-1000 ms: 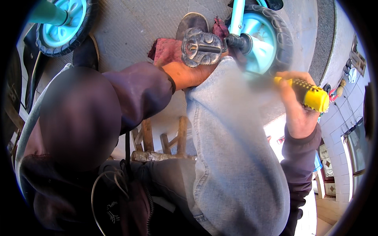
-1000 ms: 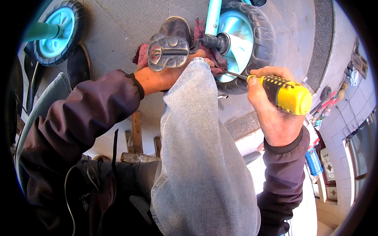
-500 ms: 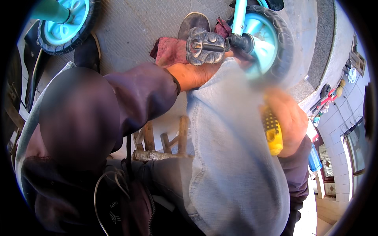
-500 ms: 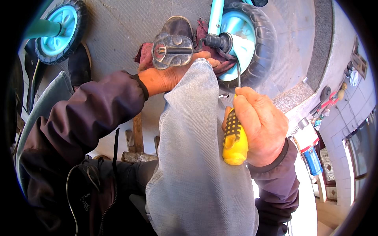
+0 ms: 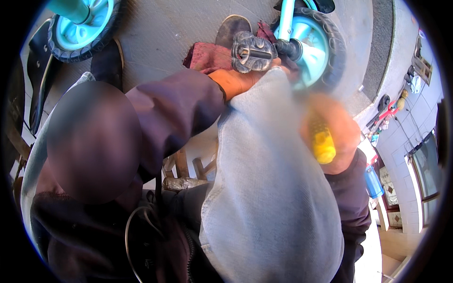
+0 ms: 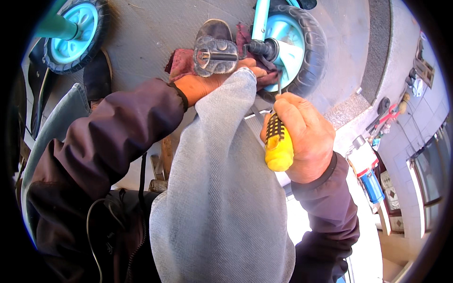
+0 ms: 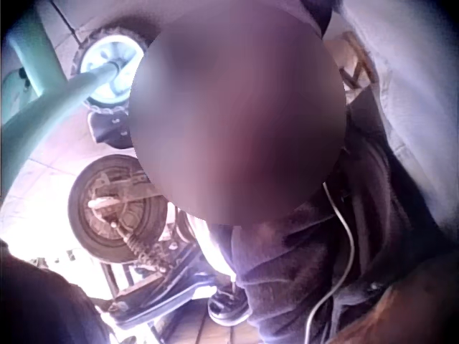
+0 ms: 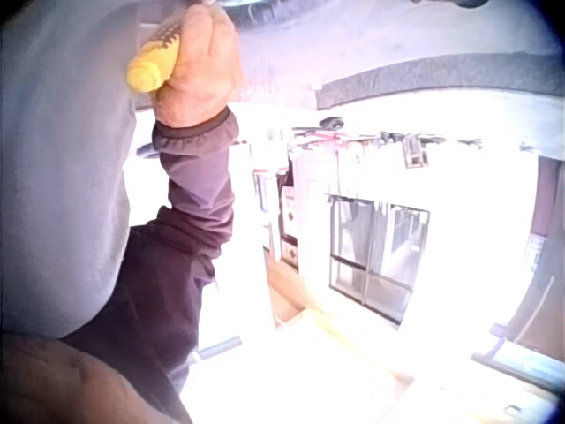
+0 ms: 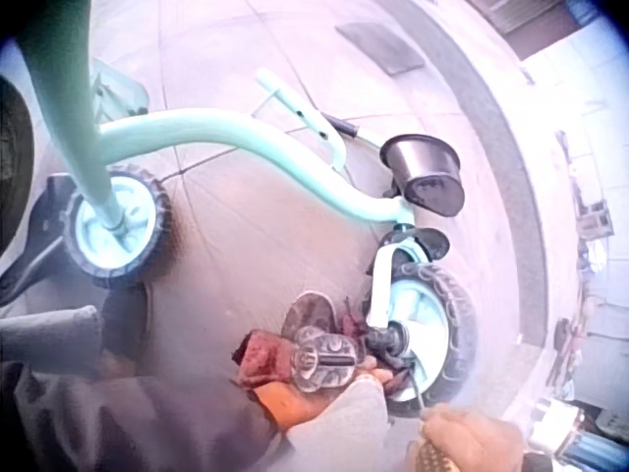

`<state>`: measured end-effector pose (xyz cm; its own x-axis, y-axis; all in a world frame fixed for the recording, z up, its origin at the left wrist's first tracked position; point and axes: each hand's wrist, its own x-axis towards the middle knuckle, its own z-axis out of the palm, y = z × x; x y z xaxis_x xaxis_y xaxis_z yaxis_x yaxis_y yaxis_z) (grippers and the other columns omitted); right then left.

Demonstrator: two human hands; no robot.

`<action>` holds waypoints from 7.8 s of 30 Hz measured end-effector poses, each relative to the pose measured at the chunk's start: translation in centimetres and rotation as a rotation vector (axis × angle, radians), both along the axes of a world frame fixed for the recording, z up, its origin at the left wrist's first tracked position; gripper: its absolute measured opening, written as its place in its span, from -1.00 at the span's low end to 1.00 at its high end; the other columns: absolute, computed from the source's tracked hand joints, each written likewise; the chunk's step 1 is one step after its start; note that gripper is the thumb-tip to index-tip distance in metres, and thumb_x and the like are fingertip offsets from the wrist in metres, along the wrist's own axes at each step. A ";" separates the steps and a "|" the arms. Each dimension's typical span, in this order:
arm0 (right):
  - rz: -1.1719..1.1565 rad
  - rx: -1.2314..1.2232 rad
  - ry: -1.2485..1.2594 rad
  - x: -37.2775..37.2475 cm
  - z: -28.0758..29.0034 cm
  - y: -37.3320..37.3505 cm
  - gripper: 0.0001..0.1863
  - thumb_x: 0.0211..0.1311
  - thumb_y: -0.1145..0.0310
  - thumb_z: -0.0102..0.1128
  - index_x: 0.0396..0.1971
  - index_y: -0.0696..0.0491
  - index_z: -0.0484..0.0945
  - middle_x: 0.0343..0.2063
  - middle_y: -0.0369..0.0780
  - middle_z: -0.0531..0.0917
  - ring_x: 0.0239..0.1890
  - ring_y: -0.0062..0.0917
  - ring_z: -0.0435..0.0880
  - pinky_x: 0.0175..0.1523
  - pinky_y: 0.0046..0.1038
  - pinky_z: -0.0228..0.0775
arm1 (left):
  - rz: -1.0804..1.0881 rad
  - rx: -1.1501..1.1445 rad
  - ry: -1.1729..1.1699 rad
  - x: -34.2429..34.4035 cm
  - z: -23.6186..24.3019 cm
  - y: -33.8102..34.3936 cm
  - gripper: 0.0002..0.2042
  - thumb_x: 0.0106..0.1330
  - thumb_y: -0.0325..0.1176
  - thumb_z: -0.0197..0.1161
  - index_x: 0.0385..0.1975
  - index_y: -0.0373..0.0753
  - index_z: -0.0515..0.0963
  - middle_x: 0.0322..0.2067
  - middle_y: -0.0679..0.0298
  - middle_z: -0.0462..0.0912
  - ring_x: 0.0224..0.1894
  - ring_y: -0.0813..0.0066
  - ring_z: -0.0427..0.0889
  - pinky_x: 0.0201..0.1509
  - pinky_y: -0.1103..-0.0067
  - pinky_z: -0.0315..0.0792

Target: The person uses a yellow screwdriver to tighten the axle nut on the front wheel of a teal tricycle. They then wipe the wheel and frame with a dark cloth. Finally, they lift the tricycle to inspect the handlebars and seat area.

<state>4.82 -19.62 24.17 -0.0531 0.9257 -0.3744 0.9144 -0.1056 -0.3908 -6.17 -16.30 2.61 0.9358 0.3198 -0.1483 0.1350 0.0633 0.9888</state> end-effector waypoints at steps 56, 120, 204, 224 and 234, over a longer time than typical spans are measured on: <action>-0.395 -0.049 0.133 0.8 0.9 -0.4 -0.73 -0.11 0.63 0.27 -0.31 0.17 0.52 -0.33 -0.10 0.64 -0.30 -0.44 0.66 -0.14 -0.51 0.47 | -0.222 0.195 0.202 -2.0 1.0 2.6 -0.58 0.30 -0.12 0.00 0.09 -0.16 0.41 0.00 0.15 0.53 0.00 0.36 0.55 0.07 0.49 0.39; -1.377 0.439 0.569 3.7 -6.4 -6.2 -0.84 0.10 0.50 0.21 -0.28 0.15 0.55 -0.50 -0.36 0.54 -0.51 -0.74 0.46 -0.41 -0.66 0.33 | -0.274 0.754 0.586 -3.1 8.4 19.4 -0.75 0.10 -0.41 0.00 -0.26 -0.26 0.55 -0.36 -0.13 0.59 -0.22 -0.14 0.55 -0.08 0.20 0.41; -0.598 0.415 -0.017 16.6 9.4 7.7 -0.53 0.01 0.01 0.36 -0.34 0.18 0.63 -0.50 -0.34 0.63 -0.44 -0.71 0.52 -0.27 -0.62 0.34 | -0.239 0.911 0.781 -21.9 32.6 5.4 -0.47 -0.25 -0.20 0.39 -0.25 -0.34 0.41 -0.41 0.10 0.40 -0.35 0.14 0.53 -0.34 0.36 0.40; -0.614 0.803 0.096 17.4 17.3 12.7 -0.72 0.01 0.29 0.40 -0.39 0.21 0.64 -0.52 -0.28 0.64 -0.48 -0.66 0.56 -0.37 -0.58 0.38 | -0.080 1.210 0.654 -18.2 37.2 19.8 -0.50 -0.43 -0.33 0.26 -0.33 -0.41 0.49 -0.45 0.02 0.35 -0.37 -0.02 0.46 -0.30 0.34 0.37; -0.537 0.788 -0.049 19.0 13.1 8.4 -0.43 -0.04 -0.11 0.35 -0.23 0.11 0.62 -0.44 -0.24 0.66 -0.37 -0.64 0.58 -0.18 -0.53 0.39 | -0.144 1.528 0.622 -19.1 24.4 21.8 -0.64 -0.19 -0.37 0.34 -0.39 -0.30 0.37 -0.38 0.11 0.43 -0.34 0.16 0.55 -0.32 0.35 0.43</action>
<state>23.79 -11.20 37.23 0.4512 0.8089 0.3769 0.8377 -0.2384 -0.4913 -25.32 5.46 27.01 0.8904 0.4339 -0.1373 0.4262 -0.9008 -0.0826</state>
